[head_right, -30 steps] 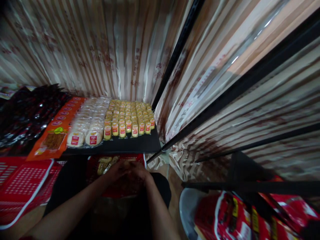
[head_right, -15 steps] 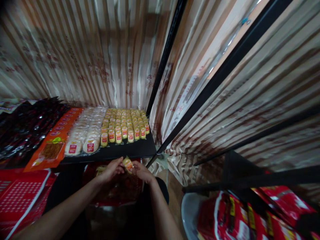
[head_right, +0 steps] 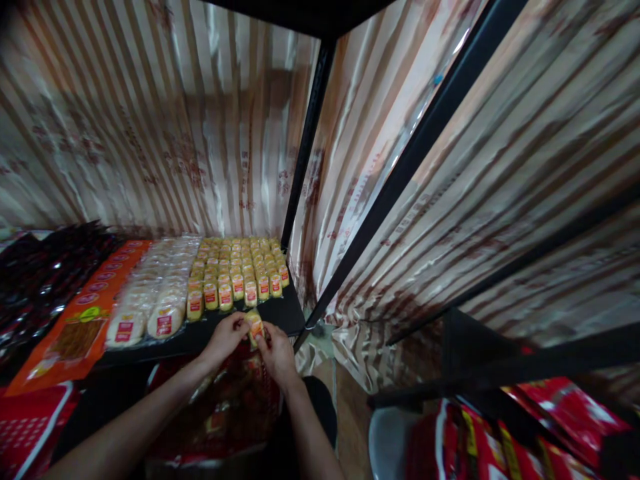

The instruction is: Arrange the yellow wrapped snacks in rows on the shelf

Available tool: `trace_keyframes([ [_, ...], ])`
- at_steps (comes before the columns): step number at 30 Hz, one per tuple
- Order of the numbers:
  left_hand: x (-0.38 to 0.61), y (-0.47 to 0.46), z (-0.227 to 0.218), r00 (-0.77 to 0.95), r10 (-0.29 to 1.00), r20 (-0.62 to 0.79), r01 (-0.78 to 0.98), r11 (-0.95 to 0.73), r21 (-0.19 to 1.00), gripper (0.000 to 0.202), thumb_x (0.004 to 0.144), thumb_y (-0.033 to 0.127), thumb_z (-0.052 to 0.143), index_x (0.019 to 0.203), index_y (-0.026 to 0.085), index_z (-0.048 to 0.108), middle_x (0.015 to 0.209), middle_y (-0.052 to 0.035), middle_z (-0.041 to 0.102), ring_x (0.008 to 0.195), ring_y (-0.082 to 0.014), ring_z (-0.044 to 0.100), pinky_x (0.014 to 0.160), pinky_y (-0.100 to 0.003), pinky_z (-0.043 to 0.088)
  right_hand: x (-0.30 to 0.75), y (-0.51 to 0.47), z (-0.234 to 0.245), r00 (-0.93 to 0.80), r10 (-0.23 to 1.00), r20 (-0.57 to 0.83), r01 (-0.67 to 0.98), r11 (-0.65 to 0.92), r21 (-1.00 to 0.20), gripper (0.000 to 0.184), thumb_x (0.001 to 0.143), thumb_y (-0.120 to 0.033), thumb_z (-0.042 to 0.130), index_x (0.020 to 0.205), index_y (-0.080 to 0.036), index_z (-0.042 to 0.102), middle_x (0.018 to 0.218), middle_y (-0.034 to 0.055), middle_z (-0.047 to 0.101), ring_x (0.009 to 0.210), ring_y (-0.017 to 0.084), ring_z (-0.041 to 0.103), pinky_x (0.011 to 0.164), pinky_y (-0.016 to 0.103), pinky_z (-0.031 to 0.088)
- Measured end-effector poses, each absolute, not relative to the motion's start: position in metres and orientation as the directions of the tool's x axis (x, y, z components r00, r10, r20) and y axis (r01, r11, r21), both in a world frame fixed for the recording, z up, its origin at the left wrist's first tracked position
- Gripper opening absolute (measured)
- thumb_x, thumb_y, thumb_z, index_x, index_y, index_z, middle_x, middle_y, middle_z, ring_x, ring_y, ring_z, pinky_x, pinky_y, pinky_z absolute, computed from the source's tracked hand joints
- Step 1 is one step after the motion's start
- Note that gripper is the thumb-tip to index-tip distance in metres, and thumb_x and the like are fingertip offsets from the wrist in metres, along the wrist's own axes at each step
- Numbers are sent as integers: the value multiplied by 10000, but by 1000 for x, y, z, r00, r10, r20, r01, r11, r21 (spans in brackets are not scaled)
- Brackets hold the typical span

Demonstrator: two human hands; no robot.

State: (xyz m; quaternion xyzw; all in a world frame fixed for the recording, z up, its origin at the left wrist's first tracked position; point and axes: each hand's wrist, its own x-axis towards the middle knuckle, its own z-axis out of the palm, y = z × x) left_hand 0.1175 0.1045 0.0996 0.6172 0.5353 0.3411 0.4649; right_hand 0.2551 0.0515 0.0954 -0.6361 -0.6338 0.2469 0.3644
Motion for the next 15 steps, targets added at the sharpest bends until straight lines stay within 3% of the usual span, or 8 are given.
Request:
trace_keyframes([
  [5,133,122,105,191,981,-14,437,-73,897,147,762,242,475,746,163,598,604,25,571,578,-100,537,589,-202,399,258,61,91,150,938,312,803,68,-592,400,776,-315,537,1142,-155,550,1077,104,611,989,235,532,880,371,428],
  [11,169,142,118,222,975,24,544,-144,827,141,761,224,499,791,144,611,706,-17,611,644,-114,553,647,-228,418,268,81,77,312,879,360,800,-39,-598,481,812,-294,450,1258,-115,438,1178,138,561,1038,247,508,897,382,422],
  [15,194,153,125,271,961,53,501,-188,845,183,770,193,487,905,136,596,808,-47,640,686,-124,580,699,-252,455,280,100,70,414,820,394,780,-96,-619,479,839,-296,376,1258,-68,424,1201,168,543,1092,254,491,925,395,399],
])
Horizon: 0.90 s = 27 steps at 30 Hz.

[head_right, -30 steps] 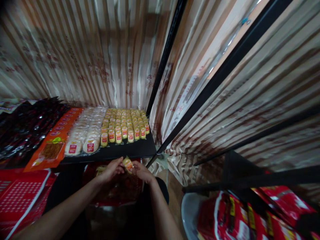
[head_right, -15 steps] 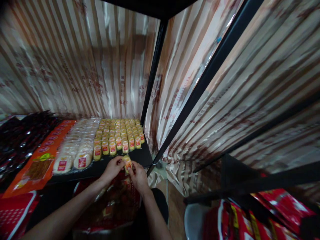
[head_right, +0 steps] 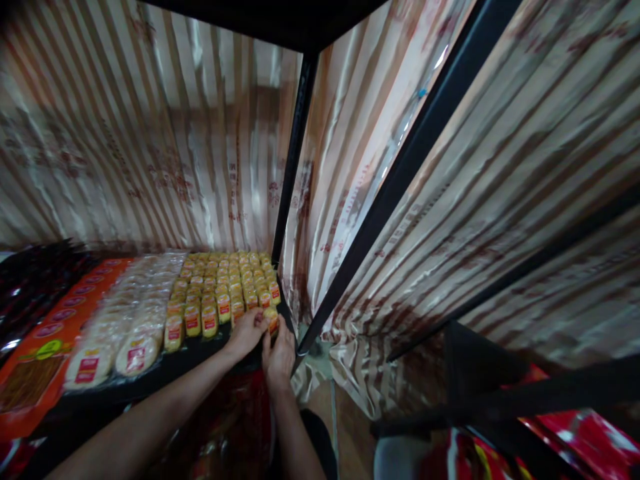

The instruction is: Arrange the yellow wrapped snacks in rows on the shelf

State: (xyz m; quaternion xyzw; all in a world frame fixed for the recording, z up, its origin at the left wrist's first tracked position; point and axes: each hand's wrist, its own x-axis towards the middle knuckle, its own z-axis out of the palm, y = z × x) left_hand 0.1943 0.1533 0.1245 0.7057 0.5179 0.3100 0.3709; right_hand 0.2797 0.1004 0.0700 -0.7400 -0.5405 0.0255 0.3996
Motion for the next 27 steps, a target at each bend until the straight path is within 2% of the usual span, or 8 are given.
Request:
trace_keyframes([
  [4,209,161,123,263,956,132,458,-244,855,302,768,110,439,1049,127,549,955,-89,644,836,-155,606,821,-303,468,288,120,65,475,775,416,748,-107,-655,493,858,-312,330,1279,-63,392,1250,180,508,1145,245,479,946,391,387],
  [7,210,164,122,252,943,219,510,-321,798,344,744,50,408,1048,111,557,1041,-117,622,1006,-186,565,932,-342,424,291,133,64,512,767,388,722,-139,-678,505,854,-283,324,1304,-55,352,1245,192,511,1120,240,510,921,378,411],
  [13,205,164,118,360,900,244,536,-414,736,410,724,-2,359,1050,109,582,1150,-111,577,1125,-169,504,1014,-302,371,295,149,68,537,760,367,716,-180,-675,494,846,-235,330,1308,-61,343,1219,204,528,1076,243,543,879,366,435],
  [18,204,162,114,407,888,214,529,-421,737,456,713,-13,343,1065,131,595,1159,-101,579,1126,-164,508,1015,-307,380,300,157,68,524,777,349,722,-188,-666,487,830,-210,356,1298,-75,373,1151,181,578,1057,240,554,878,359,434],
  [23,205,165,109,423,890,168,532,-394,749,487,692,-9,361,1108,114,581,1199,-112,560,1154,-177,487,1044,-314,345,302,162,64,468,790,396,724,-85,-685,475,813,-183,328,1271,-93,423,1252,163,511,1147,221,482,965,368,377],
  [27,205,167,106,425,889,169,527,-395,752,487,692,-2,364,1114,114,577,1204,-116,559,1148,-183,493,1045,-330,345,302,167,51,473,780,409,718,-72,-693,478,827,-215,314,1271,-82,427,1275,166,486,1204,223,418,1009,391,331],
])
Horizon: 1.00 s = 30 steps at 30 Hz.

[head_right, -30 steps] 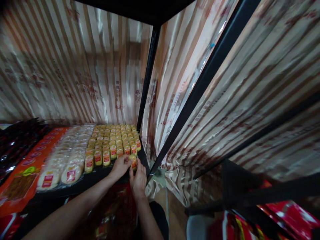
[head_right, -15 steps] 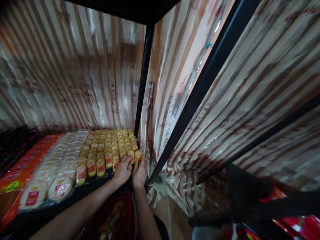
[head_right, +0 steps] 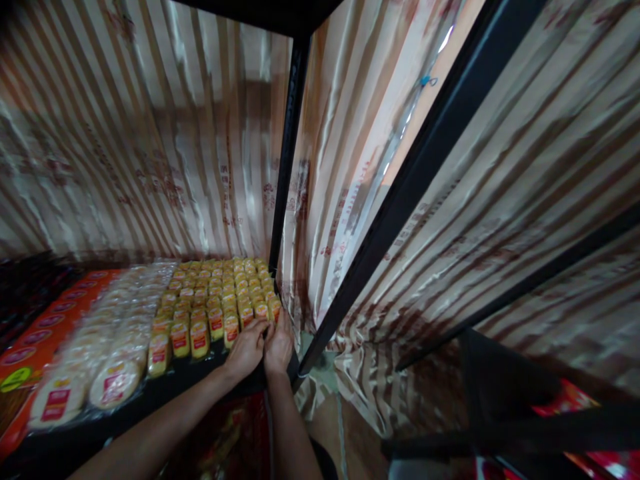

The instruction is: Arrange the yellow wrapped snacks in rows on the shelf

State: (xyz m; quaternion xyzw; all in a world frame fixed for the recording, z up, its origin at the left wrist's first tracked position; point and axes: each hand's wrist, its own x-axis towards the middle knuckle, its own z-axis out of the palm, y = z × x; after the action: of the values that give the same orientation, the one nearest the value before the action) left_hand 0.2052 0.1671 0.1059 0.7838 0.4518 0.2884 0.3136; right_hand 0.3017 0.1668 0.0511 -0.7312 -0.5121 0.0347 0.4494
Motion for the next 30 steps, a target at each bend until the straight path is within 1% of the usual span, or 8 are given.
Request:
trace_keyframes([
  [9,204,165,109,453,877,159,574,-424,700,443,709,-2,354,1078,76,585,1197,-137,558,1150,-187,487,1037,-323,357,302,170,37,435,811,391,737,-71,-672,509,816,-157,278,1305,-63,385,1325,165,426,1285,212,292,1055,407,263],
  [14,195,155,110,440,872,216,550,-452,703,387,723,12,377,1007,134,610,1155,-107,564,1066,-175,536,966,-311,423,296,157,52,402,816,416,728,-10,-685,531,795,-113,314,1326,-119,340,1338,149,401,1278,223,283,1044,449,271],
  [18,179,140,105,434,860,270,512,-482,711,335,737,24,384,940,160,614,1055,-72,588,937,-145,572,890,-283,460,284,137,61,444,787,429,715,-23,-699,483,818,-147,359,1295,-78,350,1330,170,395,1271,219,278,1049,437,262],
  [21,162,120,100,452,838,305,475,-516,712,291,746,37,380,856,169,615,892,-41,605,830,-130,569,824,-261,468,269,107,62,455,773,441,705,-11,-709,406,851,-200,342,1236,-92,407,1273,157,450,1219,198,350,1023,408,307],
  [24,141,96,89,471,832,293,460,-515,723,273,758,61,365,792,183,606,790,-16,588,765,-119,554,774,-238,458,249,66,52,440,768,465,674,59,-736,310,872,-253,336,1118,-140,487,1074,112,561,1028,176,503,914,364,410],
  [27,121,74,67,495,845,201,480,-459,748,275,790,113,345,778,193,608,781,-20,592,741,-123,548,761,-244,450,229,33,36,367,847,386,643,69,-763,283,881,-292,326,1036,-160,523,937,87,604,903,167,567,810,311,458],
  [29,109,63,47,524,847,86,481,-378,791,269,776,124,367,773,190,627,797,-38,620,789,-150,565,791,-272,443,222,22,25,311,927,208,682,-65,-729,289,883,-282,312,1001,-170,552,934,89,628,886,174,591,791,304,459],
  [30,104,58,36,517,856,15,476,-302,826,249,759,128,398,781,188,638,815,-44,638,821,-166,575,811,-286,437,220,20,20,243,967,75,731,-131,-670,290,878,-271,319,1005,-176,562,942,93,639,883,185,602,779,310,461],
])
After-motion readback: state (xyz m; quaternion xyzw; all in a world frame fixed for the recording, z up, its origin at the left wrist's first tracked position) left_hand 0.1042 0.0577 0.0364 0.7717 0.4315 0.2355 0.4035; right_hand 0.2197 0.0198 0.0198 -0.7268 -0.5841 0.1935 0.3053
